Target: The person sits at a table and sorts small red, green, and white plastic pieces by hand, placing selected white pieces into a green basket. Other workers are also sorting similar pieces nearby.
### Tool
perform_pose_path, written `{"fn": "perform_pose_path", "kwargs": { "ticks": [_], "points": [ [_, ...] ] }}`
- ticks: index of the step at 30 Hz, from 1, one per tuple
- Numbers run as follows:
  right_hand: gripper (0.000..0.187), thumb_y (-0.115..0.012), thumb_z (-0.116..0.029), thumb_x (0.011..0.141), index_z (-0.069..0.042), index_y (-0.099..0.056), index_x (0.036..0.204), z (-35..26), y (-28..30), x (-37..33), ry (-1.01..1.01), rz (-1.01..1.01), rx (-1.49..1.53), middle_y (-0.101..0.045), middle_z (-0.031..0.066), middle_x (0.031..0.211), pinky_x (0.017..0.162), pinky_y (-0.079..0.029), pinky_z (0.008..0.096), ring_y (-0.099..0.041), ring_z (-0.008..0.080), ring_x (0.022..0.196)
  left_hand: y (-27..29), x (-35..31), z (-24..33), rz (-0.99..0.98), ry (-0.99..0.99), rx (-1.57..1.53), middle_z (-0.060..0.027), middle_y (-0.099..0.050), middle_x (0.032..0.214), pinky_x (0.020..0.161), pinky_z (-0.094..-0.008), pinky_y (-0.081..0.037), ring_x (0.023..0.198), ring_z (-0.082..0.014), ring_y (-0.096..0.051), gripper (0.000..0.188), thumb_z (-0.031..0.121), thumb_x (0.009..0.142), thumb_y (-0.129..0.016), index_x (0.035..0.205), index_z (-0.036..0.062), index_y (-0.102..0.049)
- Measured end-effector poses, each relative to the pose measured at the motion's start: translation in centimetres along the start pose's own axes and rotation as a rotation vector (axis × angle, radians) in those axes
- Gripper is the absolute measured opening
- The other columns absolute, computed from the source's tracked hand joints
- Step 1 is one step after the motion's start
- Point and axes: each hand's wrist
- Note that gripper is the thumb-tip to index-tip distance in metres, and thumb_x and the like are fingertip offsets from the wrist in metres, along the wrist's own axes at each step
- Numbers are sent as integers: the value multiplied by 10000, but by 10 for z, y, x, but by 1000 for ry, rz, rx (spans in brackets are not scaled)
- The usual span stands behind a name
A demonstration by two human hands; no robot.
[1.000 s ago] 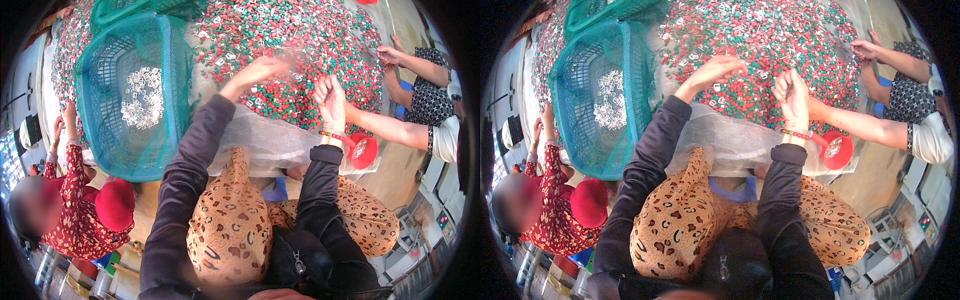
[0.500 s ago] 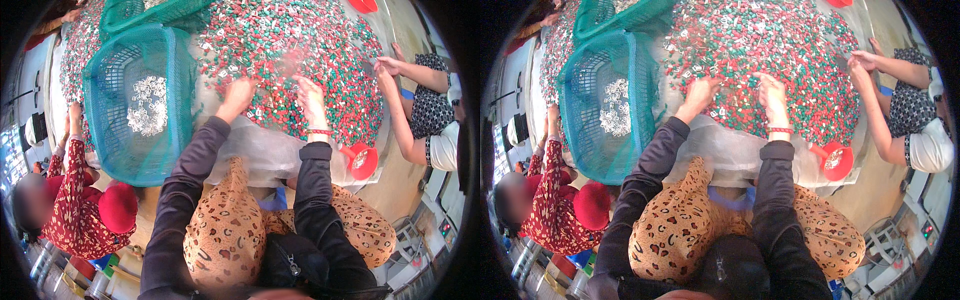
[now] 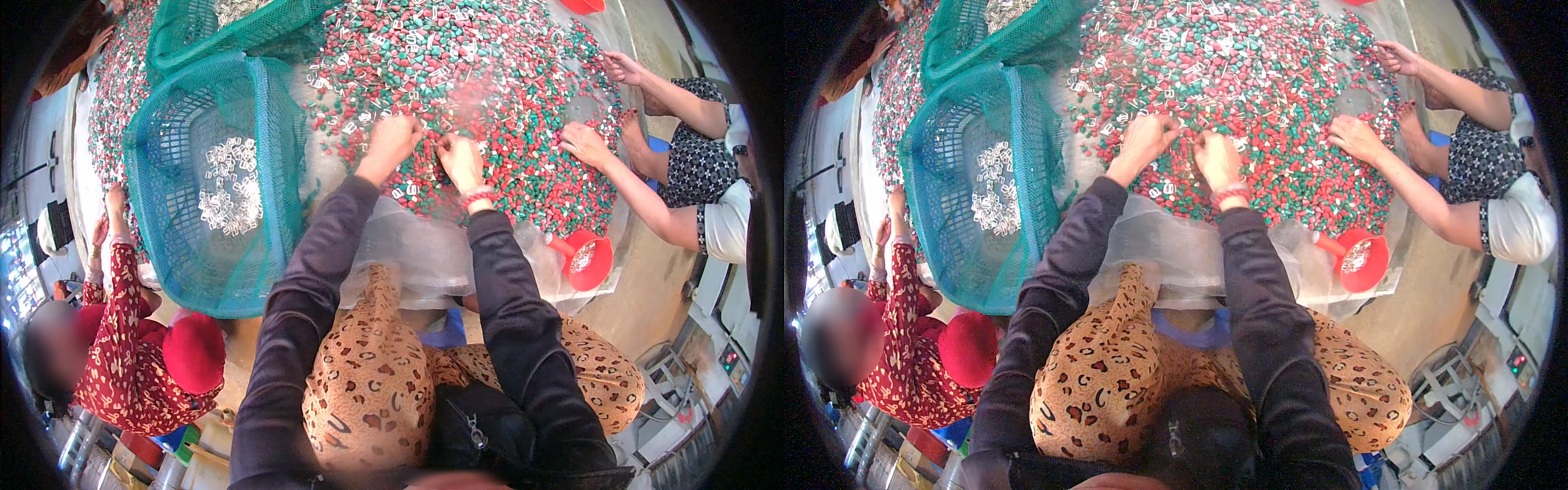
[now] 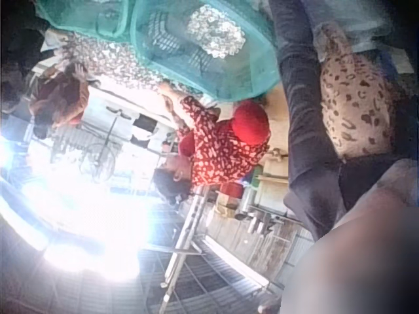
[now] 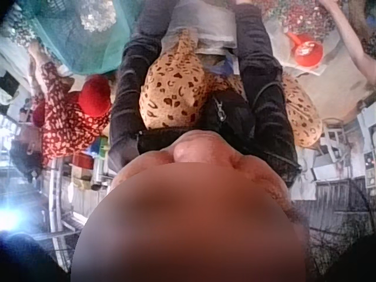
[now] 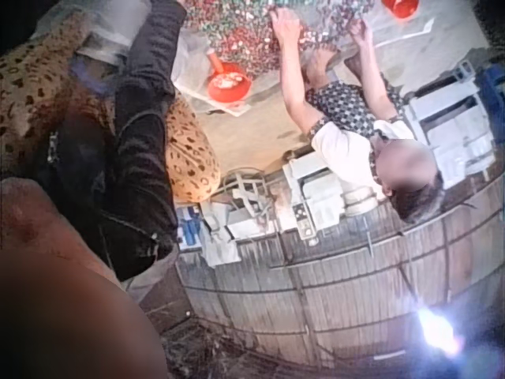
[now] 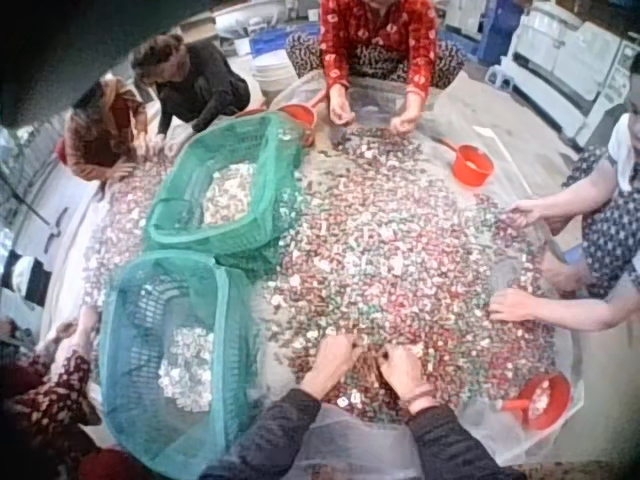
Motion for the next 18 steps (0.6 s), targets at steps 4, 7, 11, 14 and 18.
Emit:
{"fn": "perform_pose_path", "kwargs": {
  "ticks": [4, 7, 11, 14, 18],
  "points": [
    [110, -668, -59, 838, -43, -663, 946, 17, 25, -35, -358, -58, 1180, -569, -28, 688, 467, -341, 199, -453, 52, 542, 26, -34, -18, 17, 158, -600, -46, -685, 823, 603, -276, -485, 674, -142, -610, 259, 227, 791, -703, 955, 26, -691],
    [132, -612, -74, 876, -52, -576, 1001, 22, 54, -51, -230, -159, 1876, -310, -59, 606, 442, -234, 197, -306, 48, 510, 54, -50, -24, -292, 177, -1540, -2, -593, 803, 473, -222, -360, 631, -108, -527, 265, 223, 819, -615, 1015, 44, -611],
    [166, -552, -127, 853, -84, -399, 807, 12, 90, -56, 92, -308, 2129, -291, -17, 645, 472, -274, 207, -309, 84, 552, 80, -51, -5, -390, -35, -1656, -29, -520, 811, 437, -196, -310, 635, -81, -456, 259, 130, 823, -502, 1045, 15, -570],
    [295, -467, -254, 951, -108, -360, 719, 2, 108, -55, 114, -354, 2028, -296, -16, 611, 435, -248, 201, -290, 79, 523, 83, -35, 15, -379, 37, -1376, 8, -516, 792, 440, -187, -286, 591, -62, -422, 243, 177, 876, -539, 1055, 21, -592],
    [516, -323, -461, 1015, -133, -308, 617, -1, 114, -54, -25, -437, 1912, -304, -15, 569, 397, -224, 193, -277, 71, 491, 52, -12, 30, -444, 81, -867, 85, -479, 674, 455, -189, -259, 540, -31, -394, 268, 342, 896, -630, 960, 87, -678]
  ]
}}
Point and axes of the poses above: each hand's wrist, its own x-axis towards the middle knuckle, its own y-axis out of the back of the hand, z = x × y
